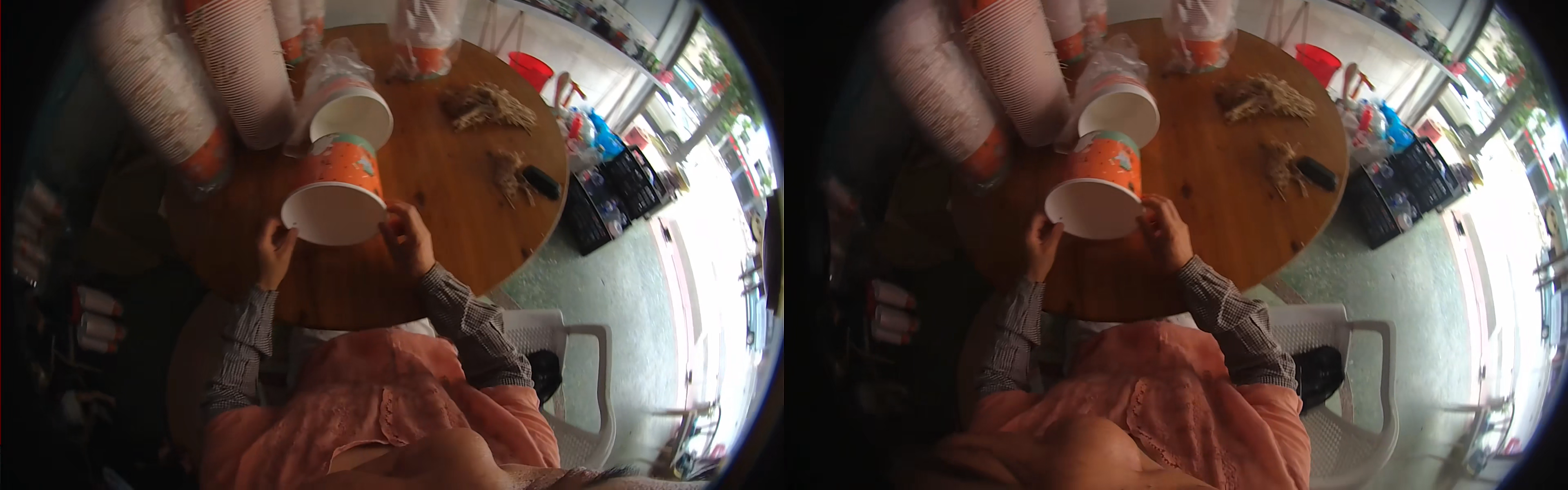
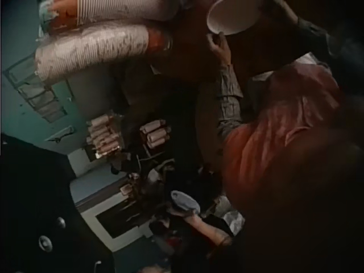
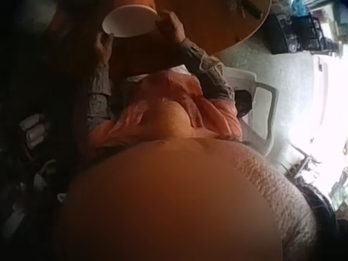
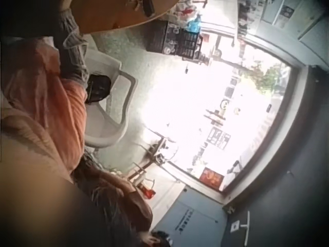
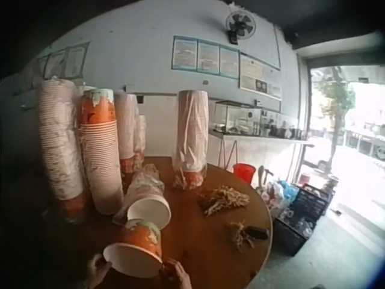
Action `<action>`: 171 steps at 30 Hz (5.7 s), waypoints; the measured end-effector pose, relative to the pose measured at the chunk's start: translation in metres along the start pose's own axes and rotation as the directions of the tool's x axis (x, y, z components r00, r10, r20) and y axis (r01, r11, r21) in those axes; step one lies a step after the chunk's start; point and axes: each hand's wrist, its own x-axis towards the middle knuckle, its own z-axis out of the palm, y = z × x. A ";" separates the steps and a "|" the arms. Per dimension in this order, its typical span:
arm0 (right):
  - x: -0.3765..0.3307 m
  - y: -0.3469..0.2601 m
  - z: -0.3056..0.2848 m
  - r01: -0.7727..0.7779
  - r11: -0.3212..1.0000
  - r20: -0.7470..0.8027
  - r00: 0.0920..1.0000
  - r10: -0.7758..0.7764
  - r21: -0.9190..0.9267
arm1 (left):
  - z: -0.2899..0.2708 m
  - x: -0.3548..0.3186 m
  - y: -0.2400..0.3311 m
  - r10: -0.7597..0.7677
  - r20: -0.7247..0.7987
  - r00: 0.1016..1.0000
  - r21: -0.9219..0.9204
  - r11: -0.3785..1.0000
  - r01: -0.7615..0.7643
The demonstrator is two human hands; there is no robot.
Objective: Tying twine or thin rope to paper cups to create a handle.
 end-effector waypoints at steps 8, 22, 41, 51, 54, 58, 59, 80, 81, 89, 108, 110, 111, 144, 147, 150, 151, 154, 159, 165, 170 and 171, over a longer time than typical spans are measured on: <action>-0.014 0.057 -0.115 -0.163 0.940 -0.350 0.935 0.050 -0.301 | -0.059 -0.013 0.073 0.022 -0.135 0.991 -0.097 0.995 -0.036; -0.053 0.040 -0.125 -0.208 0.731 -0.110 0.977 0.180 -0.650 | -0.026 -0.070 0.127 0.202 -0.127 0.971 0.116 0.975 -0.187; -0.138 -0.100 -0.020 -0.225 0.973 0.300 0.933 0.201 0.050 | 0.055 -0.147 0.102 -0.455 0.494 0.741 -0.446 0.599 0.665; -0.124 -0.091 -0.015 -0.225 0.974 0.193 0.957 0.216 0.023 | 0.037 -0.137 0.122 -0.221 0.282 0.934 -0.217 0.933 0.286; -0.121 -0.090 -0.017 0.150 0.925 0.273 0.961 -0.053 -0.348 | 0.028 -0.147 0.116 -0.375 0.311 0.873 -0.256 0.852 0.457; -0.118 -0.100 -0.013 0.160 0.913 0.369 0.929 -0.011 -0.374 | 0.021 -0.161 0.105 -0.416 0.345 0.841 -0.230 0.832 0.505; -0.118 -0.100 -0.011 0.189 0.904 0.396 0.918 -0.024 -0.384 | 0.020 -0.160 0.106 -0.419 0.345 0.840 -0.229 0.831 0.508; -0.125 -0.099 -0.013 -0.057 0.998 0.334 0.941 0.058 -0.014 | 0.049 -0.149 0.117 -0.132 0.359 0.924 -0.214 0.952 0.219; -0.125 -0.099 -0.014 -0.059 0.998 0.331 0.942 0.060 -0.015 | 0.049 -0.148 0.118 -0.138 0.362 0.922 -0.185 0.959 0.216; -0.116 -0.111 -0.016 -0.077 0.997 0.330 0.941 0.079 -0.018 | 0.047 -0.145 0.124 -0.090 0.332 0.939 -0.195 0.967 0.162; -0.114 -0.106 -0.011 -0.001 0.998 0.286 0.958 0.017 -0.055 | 0.038 -0.135 0.126 -0.068 0.399 0.915 -0.119 0.985 0.126; -0.115 -0.107 -0.010 -0.037 0.999 0.261 0.965 0.033 0.011 | 0.039 -0.134 0.128 -0.053 0.375 0.926 -0.147 0.982 0.116; -0.115 -0.106 -0.010 -0.040 0.999 0.258 0.966 0.035 0.011 | 0.039 -0.131 0.132 -0.054 0.379 0.924 -0.158 0.980 0.121; -0.092 -0.061 -0.009 -0.300 0.937 0.125 0.952 0.281 0.178 | 0.035 -0.069 0.163 0.614 0.379 0.693 0.464 0.521 -0.716; -0.090 -0.055 -0.015 -0.308 0.944 0.108 0.949 0.297 0.114 | 0.041 -0.042 0.188 0.496 0.264 0.827 0.563 0.617 -0.550; -0.093 -0.055 -0.010 -0.260 0.955 0.094 0.964 0.249 0.139 | 0.033 -0.020 0.167 0.455 0.296 0.840 0.605 0.591 -0.534; -0.093 -0.056 -0.009 -0.257 0.956 0.098 0.965 0.245 0.142 | 0.031 -0.018 0.162 0.302 0.306 0.903 0.558 0.712 -0.427; -0.094 -0.059 -0.007 -0.266 0.955 0.124 0.960 0.250 0.133 | 0.027 -0.021 0.159 0.117 0.296 0.948 0.410 0.881 -0.237; -0.086 -0.066 0.004 0.113 0.993 0.060 0.992 -0.114 0.030 | 0.026 -0.020 0.163 0.115 0.343 0.932 0.288 0.932 -0.220; -0.075 -0.087 0.009 0.395 0.889 0.120 0.918 -0.377 -0.233 | 0.022 -0.012 0.151 0.065 0.405 0.912 0.327 0.921 -0.211; -0.064 -0.091 0.006 0.460 0.831 0.162 0.888 -0.431 -0.313 | 0.025 -0.017 0.158 0.108 0.385 0.917 0.343 0.905 -0.250; -0.061 -0.093 0.006 0.471 0.808 0.184 0.882 -0.433 -0.354 | 0.026 -0.018 0.159 0.106 0.374 0.921 0.328 0.914 -0.239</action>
